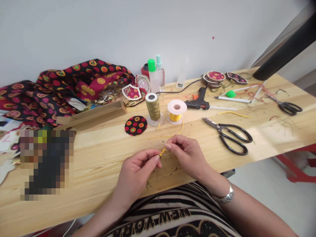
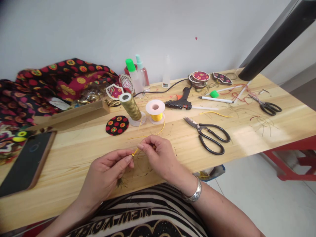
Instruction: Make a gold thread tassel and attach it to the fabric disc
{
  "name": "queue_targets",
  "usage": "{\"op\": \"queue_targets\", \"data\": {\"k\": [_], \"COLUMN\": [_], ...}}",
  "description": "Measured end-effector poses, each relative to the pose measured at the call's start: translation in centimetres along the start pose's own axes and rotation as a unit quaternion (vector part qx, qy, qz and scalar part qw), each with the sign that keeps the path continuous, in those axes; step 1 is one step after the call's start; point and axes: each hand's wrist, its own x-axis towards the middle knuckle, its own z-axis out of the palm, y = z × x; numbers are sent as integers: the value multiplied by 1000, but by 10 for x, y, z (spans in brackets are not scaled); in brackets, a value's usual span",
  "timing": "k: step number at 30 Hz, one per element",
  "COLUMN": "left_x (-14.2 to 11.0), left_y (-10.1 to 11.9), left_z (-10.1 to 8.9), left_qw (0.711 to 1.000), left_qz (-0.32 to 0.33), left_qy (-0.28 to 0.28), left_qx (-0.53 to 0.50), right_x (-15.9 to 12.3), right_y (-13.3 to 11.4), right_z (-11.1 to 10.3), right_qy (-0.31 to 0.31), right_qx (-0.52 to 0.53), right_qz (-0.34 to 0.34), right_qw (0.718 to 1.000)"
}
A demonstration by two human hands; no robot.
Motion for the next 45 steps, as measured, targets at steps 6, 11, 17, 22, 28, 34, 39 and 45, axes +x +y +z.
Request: {"op": "queue_targets", "data": {"k": [6,11,17,22,28,34,39,45], "left_x": [1,1,1,0,-1,-1,-1,-1], "left_y": [2,2,-1,-3,0,1,3,4], "left_z": [0,1,0,1,4,4,4,4], "left_qw": [1000,1000,1000,1000,998,999,1000,999], "left_qz": [-8,-9,-4,-3,2,-3,-12,-27], "left_qy": [-2,-5,-3,-5,14,20,10,16], "left_qx": [12,16,6,-18,-61,-31,-2,-12], "right_x": [0,0,0,0,-1,0,0,-1], "right_y": [0,1,-1,0,-1,-1,-1,0], "right_z": [1,1,0,0,0,0,-1,0], "right_qy": [-3,-8,-4,0,-5,-1,-1,4], "right_qx": [17,22,12,9,17,12,15,8], "right_qz": [5,13,17,19,15,15,21,18], "right_qw": [1000,1000,1000,1000,1000,1000,1000,1000]}}
